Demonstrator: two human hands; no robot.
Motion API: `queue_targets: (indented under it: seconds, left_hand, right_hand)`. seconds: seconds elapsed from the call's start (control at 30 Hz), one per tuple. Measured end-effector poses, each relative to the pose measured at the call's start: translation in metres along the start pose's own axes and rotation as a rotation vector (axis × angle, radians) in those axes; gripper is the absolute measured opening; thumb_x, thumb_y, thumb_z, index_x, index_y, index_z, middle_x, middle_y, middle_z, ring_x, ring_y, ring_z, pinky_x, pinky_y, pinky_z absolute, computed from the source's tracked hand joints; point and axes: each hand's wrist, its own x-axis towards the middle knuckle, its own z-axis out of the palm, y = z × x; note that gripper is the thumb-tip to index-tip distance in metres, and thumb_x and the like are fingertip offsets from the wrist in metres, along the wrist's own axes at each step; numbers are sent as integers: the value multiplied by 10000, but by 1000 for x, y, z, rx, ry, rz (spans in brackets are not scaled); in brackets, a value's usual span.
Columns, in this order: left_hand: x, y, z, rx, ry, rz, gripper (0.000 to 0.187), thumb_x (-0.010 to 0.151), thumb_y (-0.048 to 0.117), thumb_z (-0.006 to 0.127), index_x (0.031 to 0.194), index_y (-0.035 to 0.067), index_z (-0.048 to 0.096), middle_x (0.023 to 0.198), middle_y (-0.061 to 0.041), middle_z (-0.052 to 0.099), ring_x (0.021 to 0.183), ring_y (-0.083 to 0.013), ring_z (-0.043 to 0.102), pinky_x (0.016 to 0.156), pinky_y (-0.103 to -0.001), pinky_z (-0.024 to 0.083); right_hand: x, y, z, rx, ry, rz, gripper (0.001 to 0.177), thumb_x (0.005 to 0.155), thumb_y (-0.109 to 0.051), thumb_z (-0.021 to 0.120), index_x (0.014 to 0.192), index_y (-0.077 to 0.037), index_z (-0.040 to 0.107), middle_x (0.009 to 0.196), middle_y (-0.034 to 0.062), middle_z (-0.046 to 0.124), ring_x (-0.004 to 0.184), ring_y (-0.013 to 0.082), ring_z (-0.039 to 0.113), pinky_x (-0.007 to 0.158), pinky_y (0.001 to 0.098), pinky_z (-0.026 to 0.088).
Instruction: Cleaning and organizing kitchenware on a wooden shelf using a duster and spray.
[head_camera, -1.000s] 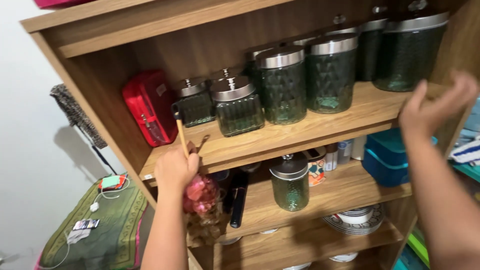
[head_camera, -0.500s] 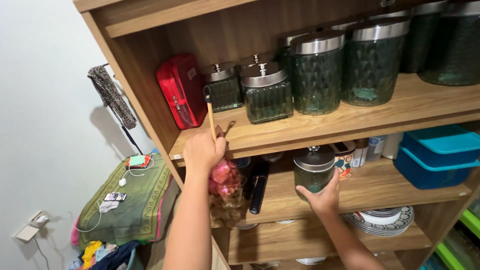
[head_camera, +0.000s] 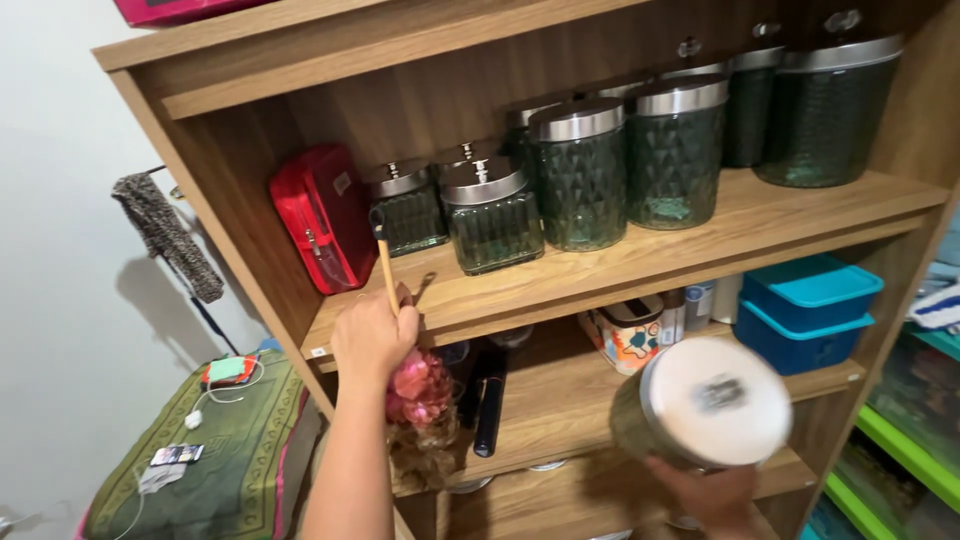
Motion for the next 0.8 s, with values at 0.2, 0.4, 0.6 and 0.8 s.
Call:
queue_targets:
  seconds: [0.2, 0.4, 0.6, 0.8]
  left_hand:
    - [-1, 0, 1, 18, 11, 15, 195, 818, 265, 562, 842, 124, 694, 791, -144, 708, 766, -387, 677, 711, -524, 527]
    - [-1, -1, 1, 37, 1, 6, 223, 827, 278, 554, 860, 121, 709, 794, -147, 712, 772, -378, 684, 730, -518, 534]
    - [0, -1, 1, 53, -8, -26, 258, 825, 300, 556, 893, 126, 734, 824, -159, 725, 794, -395, 689, 747, -531, 534]
    - [1, -1, 0, 67, -46, -65, 257, 815, 308, 564, 889, 133, 738, 812, -163, 723, 796, -393, 692, 755, -526, 536]
  right_hand:
    - [102, -113, -78, -187, 350, -147, 1209, 741, -328, 965, 1595, 90, 219, 1539, 261, 497, 1389, 326, 522, 1233, 420, 433]
    - [222, -153, -110, -376, 336, -399, 1213, 799, -287, 998, 1656, 67, 216, 1616, 279, 459, 1453, 370, 484, 1292, 422, 416]
    - [283, -160, -95, -446, 347, -323, 1094, 796, -353, 1013, 1540, 84, 340, 1452, 271, 575, 1366, 385, 582, 1114, 457, 480]
    - [309, -165, -78, -354, 262, -206, 1016, 709, -388, 983, 1467, 5, 432, 1417, 222, 629, 1292, 344, 627, 1063, 443, 505]
